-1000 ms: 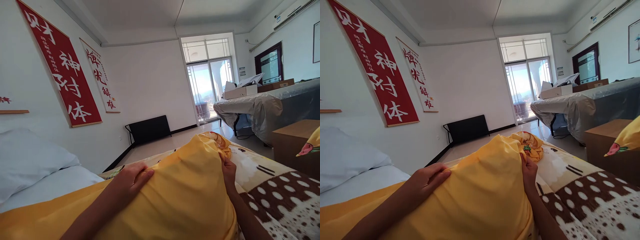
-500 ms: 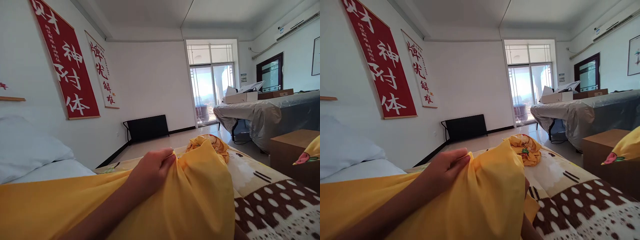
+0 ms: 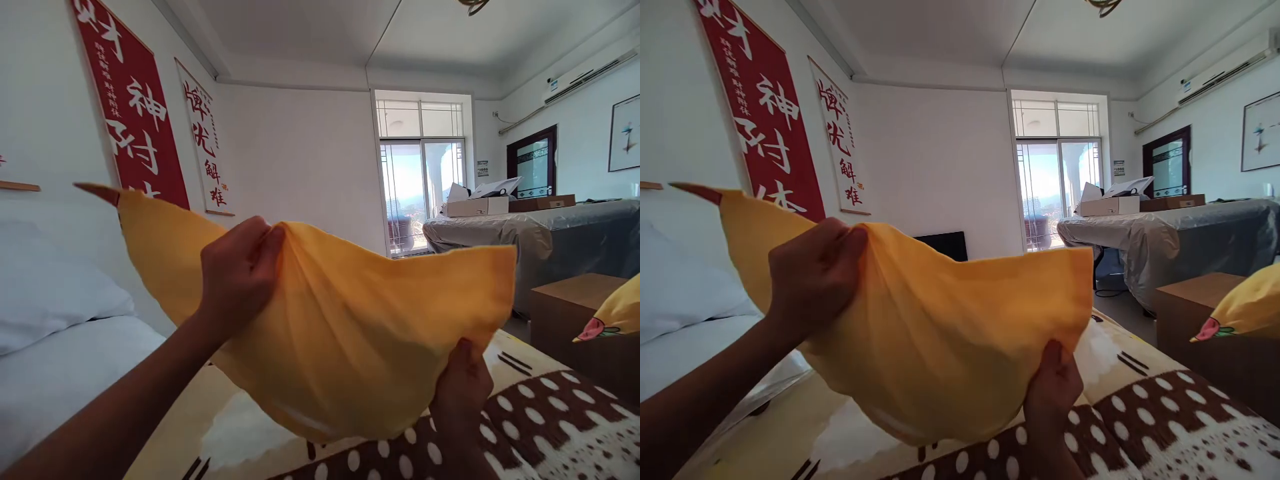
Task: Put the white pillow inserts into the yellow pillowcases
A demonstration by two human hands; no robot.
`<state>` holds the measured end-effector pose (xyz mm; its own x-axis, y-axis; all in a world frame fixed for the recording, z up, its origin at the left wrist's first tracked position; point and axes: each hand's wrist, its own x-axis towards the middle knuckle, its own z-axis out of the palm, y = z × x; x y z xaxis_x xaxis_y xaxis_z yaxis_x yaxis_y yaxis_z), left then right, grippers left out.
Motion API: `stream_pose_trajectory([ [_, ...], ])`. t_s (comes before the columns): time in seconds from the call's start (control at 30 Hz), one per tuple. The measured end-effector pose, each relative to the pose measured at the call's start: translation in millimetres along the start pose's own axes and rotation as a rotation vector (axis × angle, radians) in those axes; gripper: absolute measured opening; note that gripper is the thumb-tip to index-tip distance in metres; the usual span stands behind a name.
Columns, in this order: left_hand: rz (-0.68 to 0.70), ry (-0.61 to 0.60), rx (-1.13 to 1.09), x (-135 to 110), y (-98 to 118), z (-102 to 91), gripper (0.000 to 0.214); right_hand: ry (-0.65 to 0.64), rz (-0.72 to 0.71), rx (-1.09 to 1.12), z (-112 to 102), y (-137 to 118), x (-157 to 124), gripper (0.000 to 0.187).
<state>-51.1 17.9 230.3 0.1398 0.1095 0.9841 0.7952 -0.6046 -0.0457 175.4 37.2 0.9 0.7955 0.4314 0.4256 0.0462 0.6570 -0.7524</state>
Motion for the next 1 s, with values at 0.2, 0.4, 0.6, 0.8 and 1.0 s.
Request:
stream_pose_trajectory([
  [0.2, -0.235, -0.516, 0.031, -103, -96, 30.8, 0.036, -0.29, -0.085, -0.047, 13, -15, 12, 0.038],
  [0.4, -0.081, -0.413, 0.069, -143, -90, 53.2, 0.035, -0.506, -0.345, -0.016, 5, -36, 8, 0.029],
  [0.6, -0.197, -0.336, -0.106, -116, -60, 52.0, 0.036, -0.657, -0.661, -0.032, -4, -57, -16, 0.039],
  [0.8, -0.372, -0.216, -0.199, -120, -50, 47.7, 0.036, -0.587, -0.741, -0.119, 0, -58, -19, 0.052],
  [1.0, -0.246, -0.303, -0.127, -130, -47, 48.1, 0.035, -0.535, -0.519, -0.23, 5, -49, -2, 0.025],
])
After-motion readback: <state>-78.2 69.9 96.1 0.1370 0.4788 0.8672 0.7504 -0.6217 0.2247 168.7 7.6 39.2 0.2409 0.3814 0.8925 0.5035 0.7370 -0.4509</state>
